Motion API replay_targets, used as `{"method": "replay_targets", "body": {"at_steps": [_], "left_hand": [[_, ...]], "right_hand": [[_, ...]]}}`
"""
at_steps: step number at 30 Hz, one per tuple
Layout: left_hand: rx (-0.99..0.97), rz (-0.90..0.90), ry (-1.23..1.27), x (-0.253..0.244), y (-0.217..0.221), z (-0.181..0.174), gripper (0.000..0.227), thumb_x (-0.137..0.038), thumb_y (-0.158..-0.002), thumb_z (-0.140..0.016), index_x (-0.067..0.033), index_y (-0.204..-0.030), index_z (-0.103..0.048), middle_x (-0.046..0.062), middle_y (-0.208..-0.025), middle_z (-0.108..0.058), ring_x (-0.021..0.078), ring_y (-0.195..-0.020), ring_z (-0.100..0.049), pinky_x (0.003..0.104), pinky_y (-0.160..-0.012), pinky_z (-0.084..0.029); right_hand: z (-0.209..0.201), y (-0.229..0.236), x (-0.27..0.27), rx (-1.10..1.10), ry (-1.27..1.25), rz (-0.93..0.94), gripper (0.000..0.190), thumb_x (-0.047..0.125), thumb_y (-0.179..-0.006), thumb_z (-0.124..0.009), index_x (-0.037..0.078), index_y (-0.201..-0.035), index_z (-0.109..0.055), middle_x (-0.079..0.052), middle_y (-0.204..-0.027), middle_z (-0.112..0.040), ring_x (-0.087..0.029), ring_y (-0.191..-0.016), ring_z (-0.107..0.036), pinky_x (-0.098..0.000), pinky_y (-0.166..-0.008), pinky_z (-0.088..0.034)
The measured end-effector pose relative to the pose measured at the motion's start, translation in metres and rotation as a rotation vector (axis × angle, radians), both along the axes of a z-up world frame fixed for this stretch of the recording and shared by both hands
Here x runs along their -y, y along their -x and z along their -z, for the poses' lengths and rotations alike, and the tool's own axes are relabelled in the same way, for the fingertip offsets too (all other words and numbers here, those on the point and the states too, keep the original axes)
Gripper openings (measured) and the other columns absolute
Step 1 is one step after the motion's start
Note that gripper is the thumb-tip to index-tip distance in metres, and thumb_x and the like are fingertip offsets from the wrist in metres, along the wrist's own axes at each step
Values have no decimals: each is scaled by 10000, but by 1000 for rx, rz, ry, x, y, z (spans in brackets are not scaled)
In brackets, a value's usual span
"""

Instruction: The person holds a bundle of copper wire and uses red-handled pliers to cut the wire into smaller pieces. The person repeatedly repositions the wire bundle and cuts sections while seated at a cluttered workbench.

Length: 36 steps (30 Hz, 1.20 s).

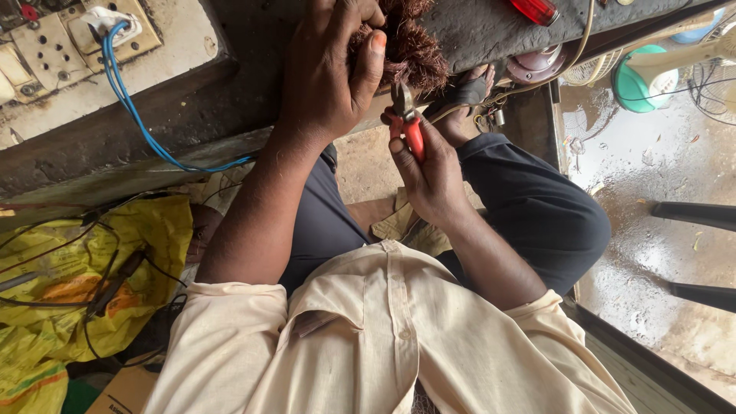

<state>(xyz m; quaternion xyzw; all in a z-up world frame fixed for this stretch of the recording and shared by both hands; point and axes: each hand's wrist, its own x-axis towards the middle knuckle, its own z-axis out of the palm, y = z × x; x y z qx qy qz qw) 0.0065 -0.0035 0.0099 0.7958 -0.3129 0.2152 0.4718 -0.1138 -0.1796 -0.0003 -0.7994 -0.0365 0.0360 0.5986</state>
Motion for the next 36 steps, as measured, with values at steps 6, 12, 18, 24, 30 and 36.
{"method": "replay_targets", "body": {"at_steps": [6,12,18,24,30,36], "left_hand": [[-13,4,-2,-1,1,2,193,-220,-1184,-533,-64,-1298,-544,87,-1145,-596,221,-1028,-640,380,-937,-542],[3,9,5,0,-1,5,194,-222,-1180,-528,-64,-1290,-548,80,-1160,-606,225,-1051,-640,387,-945,-545],[-7,-8,-6,1,2,6,183,-217,-1163,-509,-65,-1257,-549,82,-1166,-610,238,-1072,-646,386,-938,-546],[-40,-1,-1,1,0,9,177,-242,-1180,-533,-79,-1246,-557,78,-1167,-617,234,-1029,-650,396,-923,-540],[95,-61,-71,1,-2,11,158,-212,-1161,-522,-81,-1242,-557,75,-1078,-614,270,-988,-627,419,-863,-510],[66,-9,-88,-4,-3,12,114,-191,-1164,-511,-92,-1188,-562,62,-970,-632,272,-904,-651,429,-801,-508]], "right_hand": [[-6,-6,1,-40,18,10,422,181,-1083,-606,13,-1462,-524,-72,-1336,-685,-124,-1215,-592,-295,-1061,-485],[-12,-8,4,85,232,-24,338,98,-1087,-634,15,-1410,-578,-76,-1110,-669,-168,-1025,-624,-292,-930,-522],[13,-18,3,74,70,-37,293,71,-1050,-611,-5,-1332,-588,-63,-1018,-623,-142,-901,-631,-267,-851,-527],[27,-26,7,44,121,25,237,135,-1027,-682,-3,-1210,-621,-64,-932,-685,-136,-840,-653,-285,-801,-540],[39,-34,15,219,138,-25,223,100,-1049,-667,-5,-1239,-615,-103,-1045,-700,-177,-929,-671,-320,-859,-544],[55,-40,18,190,-2,-41,201,74,-1039,-669,-7,-1221,-647,-63,-940,-666,-142,-826,-624,-277,-786,-518]]}}
